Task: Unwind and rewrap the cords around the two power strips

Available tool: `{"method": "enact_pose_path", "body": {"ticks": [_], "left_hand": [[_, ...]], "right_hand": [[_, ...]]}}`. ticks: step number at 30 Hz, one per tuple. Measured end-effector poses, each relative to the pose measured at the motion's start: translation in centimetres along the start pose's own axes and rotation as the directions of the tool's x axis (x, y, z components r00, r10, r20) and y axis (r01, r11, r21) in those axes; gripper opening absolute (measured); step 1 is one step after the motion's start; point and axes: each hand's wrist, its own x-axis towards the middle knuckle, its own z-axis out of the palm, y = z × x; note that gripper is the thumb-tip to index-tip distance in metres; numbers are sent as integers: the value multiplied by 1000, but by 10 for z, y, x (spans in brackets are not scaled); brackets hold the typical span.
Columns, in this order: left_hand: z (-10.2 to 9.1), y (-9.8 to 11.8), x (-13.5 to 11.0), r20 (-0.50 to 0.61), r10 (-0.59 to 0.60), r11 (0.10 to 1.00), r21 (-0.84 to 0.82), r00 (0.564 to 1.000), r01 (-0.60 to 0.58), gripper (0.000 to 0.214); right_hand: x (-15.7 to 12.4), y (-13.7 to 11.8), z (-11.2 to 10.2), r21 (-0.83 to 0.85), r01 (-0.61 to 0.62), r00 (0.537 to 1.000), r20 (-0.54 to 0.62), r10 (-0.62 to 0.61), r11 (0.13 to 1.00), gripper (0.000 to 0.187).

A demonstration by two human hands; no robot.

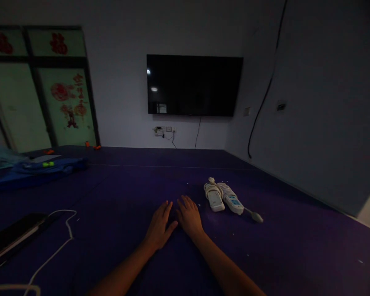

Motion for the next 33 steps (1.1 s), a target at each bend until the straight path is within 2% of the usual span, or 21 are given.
{"method": "enact_pose_path", "body": {"ticks": [6,14,18,22,24,26,28,29,31,33], "left_hand": [[4,-1,-1,-32,-53,998,22,998,53,68],[10,0,2,-165,-131,991,-39,978,126,64],[16,-1,15,-267,-215,966,-201,939,163,58],[20,-4,30,-342,-337,906,-371,877,204,52],[19,-5,34,-372,-361,888,-416,855,194,50],[17,-5,36,-389,-350,886,-432,852,167,49],[15,-4,35,-387,-322,891,-433,864,138,48],[14,-3,35,-382,-310,893,-431,871,129,48],[14,-2,35,-371,-297,895,-430,880,120,48],[14,-1,35,-365,-305,889,-440,880,125,47]], "right_hand": [[-2,5,12,6,-60,998,-10,60,998,35],[-1,11,17,17,-133,991,-28,133,991,35],[1,12,15,42,-153,988,-13,154,987,34],[0,10,13,85,-156,988,-11,157,984,33],[-2,10,10,97,-119,991,-44,124,988,33],[-2,13,5,96,-68,991,-111,78,993,33],[0,21,-3,77,-79,970,-224,95,994,35],[3,27,-7,65,-128,946,-293,142,990,36],[9,43,-17,43,-281,874,-402,274,959,37],[18,61,-26,21,-441,812,-416,409,897,42]]}}
